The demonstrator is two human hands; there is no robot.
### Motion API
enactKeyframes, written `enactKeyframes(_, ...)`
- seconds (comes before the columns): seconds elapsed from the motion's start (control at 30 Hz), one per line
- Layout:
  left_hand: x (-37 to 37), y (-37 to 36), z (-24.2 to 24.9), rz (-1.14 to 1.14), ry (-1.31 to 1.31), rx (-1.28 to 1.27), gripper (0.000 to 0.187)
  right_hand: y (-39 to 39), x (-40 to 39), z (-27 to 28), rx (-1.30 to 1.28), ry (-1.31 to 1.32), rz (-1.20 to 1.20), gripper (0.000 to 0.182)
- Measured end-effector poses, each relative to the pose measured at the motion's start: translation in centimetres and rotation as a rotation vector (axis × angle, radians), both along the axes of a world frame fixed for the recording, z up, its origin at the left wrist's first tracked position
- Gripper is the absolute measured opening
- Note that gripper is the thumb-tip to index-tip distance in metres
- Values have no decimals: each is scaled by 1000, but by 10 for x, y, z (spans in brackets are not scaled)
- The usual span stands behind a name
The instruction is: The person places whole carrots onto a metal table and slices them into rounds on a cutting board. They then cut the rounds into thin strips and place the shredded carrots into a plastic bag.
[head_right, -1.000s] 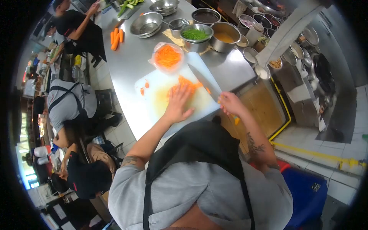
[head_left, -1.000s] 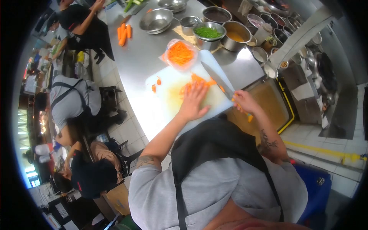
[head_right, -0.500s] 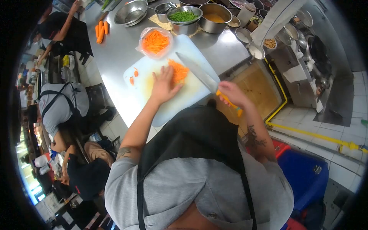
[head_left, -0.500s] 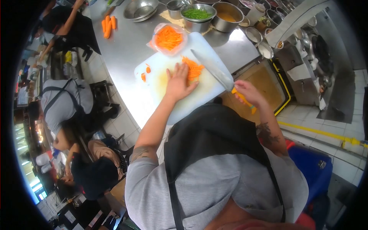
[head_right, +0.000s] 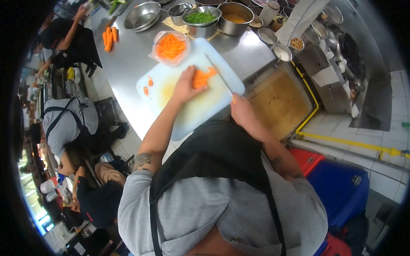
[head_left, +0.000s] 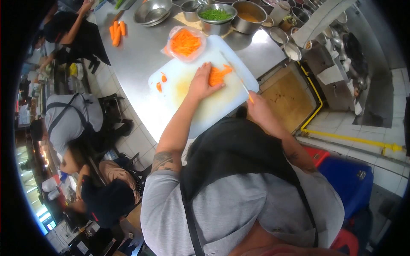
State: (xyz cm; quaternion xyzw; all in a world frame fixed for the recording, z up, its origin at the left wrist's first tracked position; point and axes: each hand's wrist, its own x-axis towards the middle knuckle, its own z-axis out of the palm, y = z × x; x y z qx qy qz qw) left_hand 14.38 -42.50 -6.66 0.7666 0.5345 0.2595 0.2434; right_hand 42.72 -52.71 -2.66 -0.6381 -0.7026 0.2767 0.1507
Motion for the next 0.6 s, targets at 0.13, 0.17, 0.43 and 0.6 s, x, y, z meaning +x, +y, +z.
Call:
enactKeyframes(0.13,-15,-35,19,-53,-127,-83,124,-13,-9,8,-15,169,125,36)
enactKeyframes(0.17,-15,-44,20,-40,-18,5,124,-14,-9,13,-40,218,142,35)
enactKeyframes(0.43,23,-70,50,-227,292,277,116,-24,22,33,171,-77,84,47)
enactKeyframes(0.6,35,-67,44,-213,382,202,119,-27,11,76,147,-87,31,54)
